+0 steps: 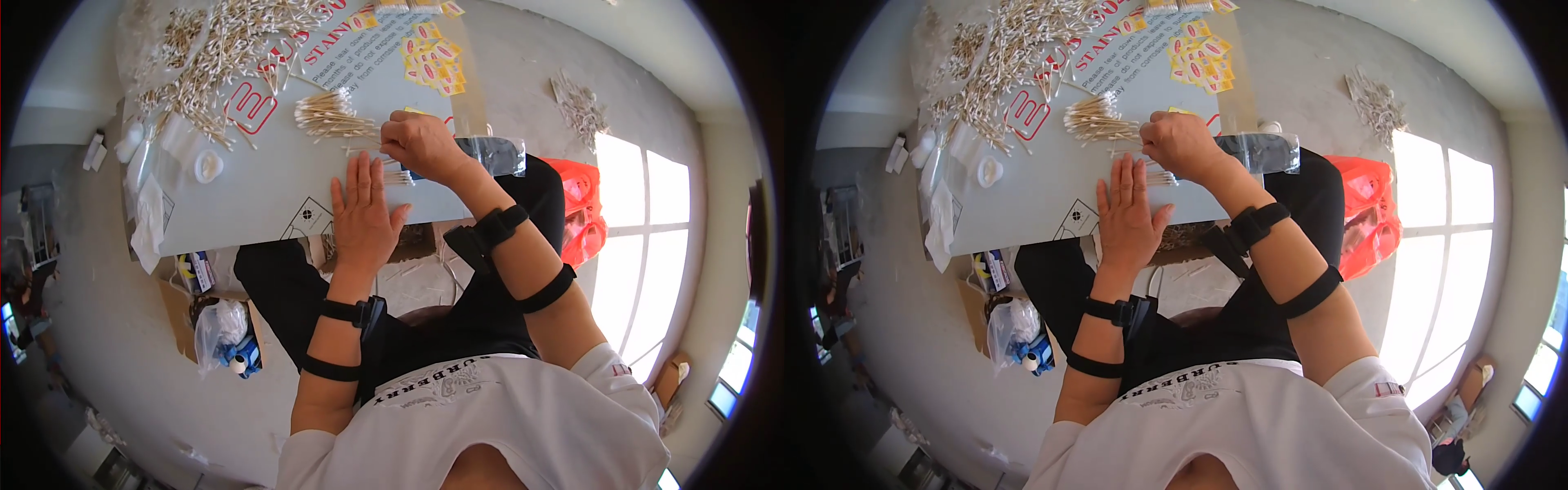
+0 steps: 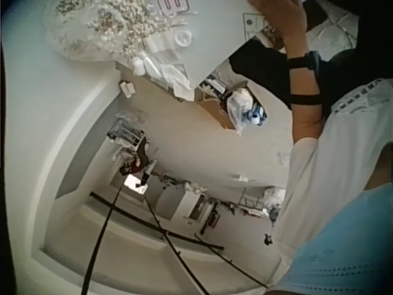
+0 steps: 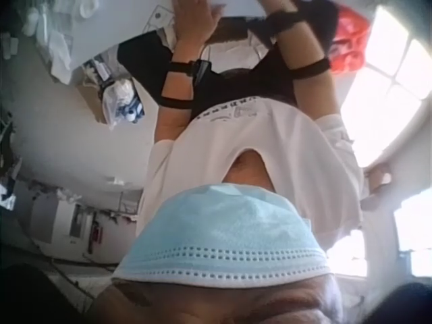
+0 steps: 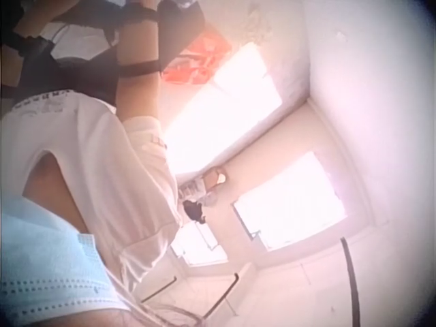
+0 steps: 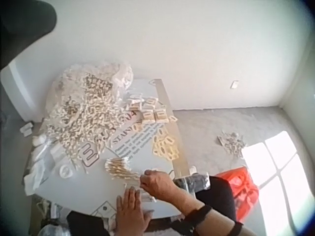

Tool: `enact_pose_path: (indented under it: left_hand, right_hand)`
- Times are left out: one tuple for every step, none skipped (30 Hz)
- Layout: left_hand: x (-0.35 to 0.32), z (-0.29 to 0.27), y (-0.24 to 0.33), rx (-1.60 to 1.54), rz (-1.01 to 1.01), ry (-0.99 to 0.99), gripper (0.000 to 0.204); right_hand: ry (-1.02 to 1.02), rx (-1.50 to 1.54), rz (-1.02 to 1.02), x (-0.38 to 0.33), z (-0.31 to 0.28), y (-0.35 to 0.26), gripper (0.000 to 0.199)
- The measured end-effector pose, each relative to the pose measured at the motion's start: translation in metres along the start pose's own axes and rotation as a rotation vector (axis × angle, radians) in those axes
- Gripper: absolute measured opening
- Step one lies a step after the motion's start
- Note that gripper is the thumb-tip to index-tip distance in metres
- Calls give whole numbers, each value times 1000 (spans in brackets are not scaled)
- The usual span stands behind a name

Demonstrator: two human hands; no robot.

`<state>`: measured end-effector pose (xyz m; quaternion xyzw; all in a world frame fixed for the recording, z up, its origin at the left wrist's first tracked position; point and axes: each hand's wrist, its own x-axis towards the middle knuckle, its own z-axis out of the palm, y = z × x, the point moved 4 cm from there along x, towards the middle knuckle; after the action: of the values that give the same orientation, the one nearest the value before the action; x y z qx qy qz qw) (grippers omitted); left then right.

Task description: Packaging small bundles of cotton swabs into plastic bags and sealing them.

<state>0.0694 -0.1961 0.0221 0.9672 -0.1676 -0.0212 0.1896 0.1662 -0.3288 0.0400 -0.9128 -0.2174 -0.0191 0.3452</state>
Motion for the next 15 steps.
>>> enact_pose_path:
  left_hand:
    - [1, 0, 0, -1, 3, 1, 80]
    - [0, 0, 1, 0, 6, 6, 80]
    - [0, 0, 1, 1, 8, 11, 80]
    - [0, 1, 1, 1, 9, 10, 80]
    - [0, 1, 1, 3, 11, 17, 79]
    - [0, 2, 0, 4, 13, 23, 79]
    - [-1, 2, 0, 5, 13, 22, 79]
    - [-1, 3, 0, 4, 8, 20, 80]
    - [-1, 3, -1, 2, 4, 18, 80]
    - [-1, 4, -1, 2, 4, 17, 80]
    - [-1, 4, -1, 10, 9, 29, 80]
    - [-2, 4, -1, 17, 14, 40, 80]
    - [-2, 5, -1, 16, 15, 39, 80]
    - [-2, 5, -1, 13, 21, 51, 80]
    - [-2, 4, -1, 11, 27, 62, 80]
  right_hand:
    - [-2, -38, -60, -5, 2, -2, 13]
    - [15, -47, -36, -7, 2, -2, 12]
    - [15, -48, -34, -7, 2, -1, 12]
    - [21, -31, -19, -8, 2, 0, 12]
    - [26, -12, -5, -8, 2, 0, 12]
    - [26, -11, -4, -9, 2, -1, 12]
    - [14, -38, -16, -9, 3, -2, 12]
    - [2, -66, -27, -9, 4, -3, 12]
    - [2, -66, -26, -10, 4, -3, 12]
    - [13, -52, -24, -11, 4, -3, 11]
    - [24, -38, -20, -11, 3, -2, 11]
    - [24, -38, -17, -12, 4, -1, 11]
    - [19, -43, -12, -12, 4, -1, 11]
    - [15, -47, -6, -12, 5, 0, 10]
    - [15, -46, -5, -12, 6, 1, 10]
